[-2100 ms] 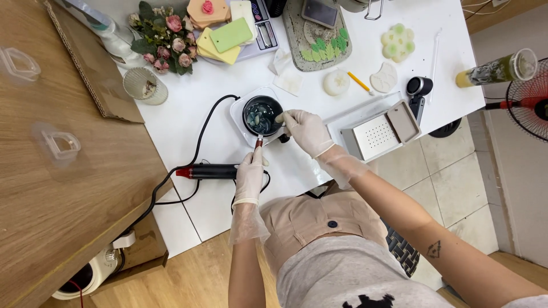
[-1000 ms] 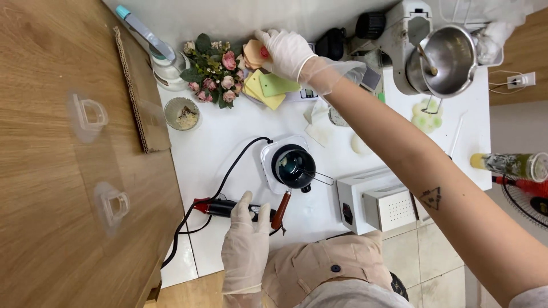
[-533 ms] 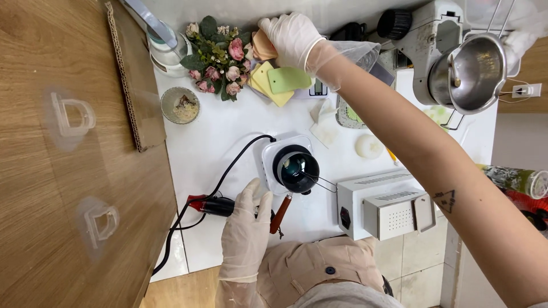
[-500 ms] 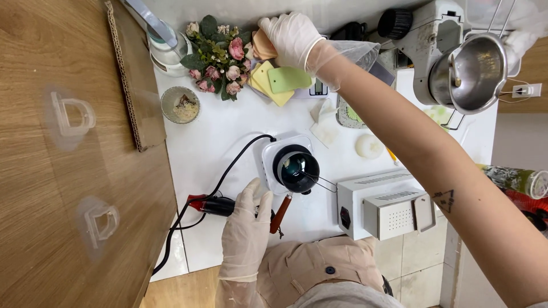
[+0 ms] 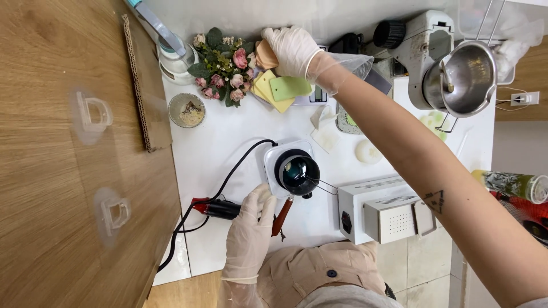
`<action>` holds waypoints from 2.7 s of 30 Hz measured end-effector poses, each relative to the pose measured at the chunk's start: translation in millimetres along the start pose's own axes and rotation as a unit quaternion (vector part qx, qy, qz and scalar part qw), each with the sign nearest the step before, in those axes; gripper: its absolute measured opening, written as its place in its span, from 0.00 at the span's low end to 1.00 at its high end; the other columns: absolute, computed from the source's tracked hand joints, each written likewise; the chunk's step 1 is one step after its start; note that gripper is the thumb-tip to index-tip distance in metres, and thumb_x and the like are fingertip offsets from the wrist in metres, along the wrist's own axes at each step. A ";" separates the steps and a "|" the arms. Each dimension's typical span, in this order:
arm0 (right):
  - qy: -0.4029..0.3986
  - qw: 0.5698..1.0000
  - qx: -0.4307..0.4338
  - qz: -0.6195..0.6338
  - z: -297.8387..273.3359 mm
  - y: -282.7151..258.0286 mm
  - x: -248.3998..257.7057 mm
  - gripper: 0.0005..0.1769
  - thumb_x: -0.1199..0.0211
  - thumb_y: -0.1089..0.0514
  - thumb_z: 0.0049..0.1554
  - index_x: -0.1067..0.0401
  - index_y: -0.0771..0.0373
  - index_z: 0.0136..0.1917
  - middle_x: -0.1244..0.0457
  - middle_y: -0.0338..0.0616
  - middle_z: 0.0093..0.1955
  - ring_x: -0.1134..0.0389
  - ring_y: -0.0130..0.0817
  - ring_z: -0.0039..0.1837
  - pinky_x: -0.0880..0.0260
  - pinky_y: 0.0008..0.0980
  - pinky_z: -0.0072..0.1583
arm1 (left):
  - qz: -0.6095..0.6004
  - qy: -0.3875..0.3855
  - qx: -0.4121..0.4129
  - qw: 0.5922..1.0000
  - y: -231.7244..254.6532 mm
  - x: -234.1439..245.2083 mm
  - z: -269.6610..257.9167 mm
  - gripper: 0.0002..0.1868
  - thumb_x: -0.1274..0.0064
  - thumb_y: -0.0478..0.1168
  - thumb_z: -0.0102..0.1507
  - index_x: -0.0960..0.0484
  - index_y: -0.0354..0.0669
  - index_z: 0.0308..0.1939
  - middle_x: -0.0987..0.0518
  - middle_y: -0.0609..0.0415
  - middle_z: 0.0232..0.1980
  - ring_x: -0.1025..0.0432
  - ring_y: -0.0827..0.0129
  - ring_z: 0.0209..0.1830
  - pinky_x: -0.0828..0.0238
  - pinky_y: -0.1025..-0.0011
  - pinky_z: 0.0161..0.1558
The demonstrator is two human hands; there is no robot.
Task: The person, wearing gloves, melts wax in a small pot on a hot plate, stirring it with a pencil-like stick. They pick up a stack of tan bars, dip them into the melted wax, and use a heat gun to keep the wax melted, repeatedly dipping and repositioning the bars in the pot.
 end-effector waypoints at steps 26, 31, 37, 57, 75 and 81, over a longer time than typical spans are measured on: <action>0.010 0.640 -0.296 0.709 -339.9 -73.9 178.0 0.39 0.25 0.57 0.45 0.34 0.61 0.68 0.32 0.39 0.55 0.30 0.25 0.54 0.27 0.26 0.52 | -0.429 -0.280 -0.274 0.814 163.8 -97.8 -69.3 0.55 0.45 0.29 0.64 0.64 0.62 0.85 0.42 0.42 0.79 0.37 0.57 0.75 0.31 0.62 0.70; 0.028 0.622 -0.288 0.728 -392.7 -94.4 167.3 0.42 0.27 0.58 0.47 0.36 0.59 0.72 0.33 0.37 0.61 0.31 0.24 0.60 0.27 0.25 0.58 | -0.410 -0.324 -0.223 0.823 133.3 -143.6 -100.1 0.59 0.44 0.24 0.60 0.63 0.66 0.83 0.41 0.45 0.78 0.35 0.60 0.72 0.28 0.63 0.66; 0.025 0.638 -0.290 0.713 -433.8 -110.1 150.5 0.40 0.25 0.56 0.47 0.35 0.61 0.71 0.32 0.40 0.59 0.30 0.26 0.58 0.27 0.26 0.58 | -0.395 -0.300 -0.256 0.830 108.6 -182.3 -113.9 0.48 0.39 0.25 0.62 0.49 0.60 0.76 0.40 0.49 0.76 0.35 0.62 0.72 0.26 0.62 0.65; 0.038 0.650 -0.379 0.657 -486.9 -116.9 98.4 0.29 0.43 0.42 0.61 0.34 0.58 0.69 0.32 0.36 0.50 0.32 0.17 0.44 0.28 0.21 0.42 | -0.359 -0.240 -0.176 0.885 75.2 -227.6 -128.6 0.38 0.40 0.32 0.60 0.42 0.52 0.70 0.29 0.44 0.62 0.25 0.65 0.53 0.20 0.73 0.37; 0.057 0.633 -0.386 0.669 -516.4 -116.3 49.5 0.26 0.43 0.41 0.63 0.30 0.59 0.66 0.31 0.38 0.54 0.29 0.20 0.51 0.25 0.24 0.52 | -0.413 -0.298 -0.184 0.841 47.8 -244.4 -122.8 0.35 0.44 0.32 0.65 0.44 0.52 0.72 0.37 0.50 0.71 0.35 0.65 0.68 0.24 0.65 0.61; 0.063 0.507 -0.440 0.738 -532.0 -107.9 61.8 0.25 0.42 0.43 0.60 0.29 0.59 0.64 0.31 0.43 0.56 0.28 0.31 0.53 0.24 0.33 0.52 | -0.517 -0.427 -0.073 0.738 51.9 -236.1 -135.4 0.38 0.48 0.54 0.69 0.44 0.55 0.80 0.39 0.49 0.74 0.38 0.57 0.73 0.32 0.44 0.66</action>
Point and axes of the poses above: each hand's wrist, its own z-axis towards the middle knuckle, its own x-axis out of the back of the hand, y = z × x, the point moved 10 cm from there along z, towards the middle knuckle
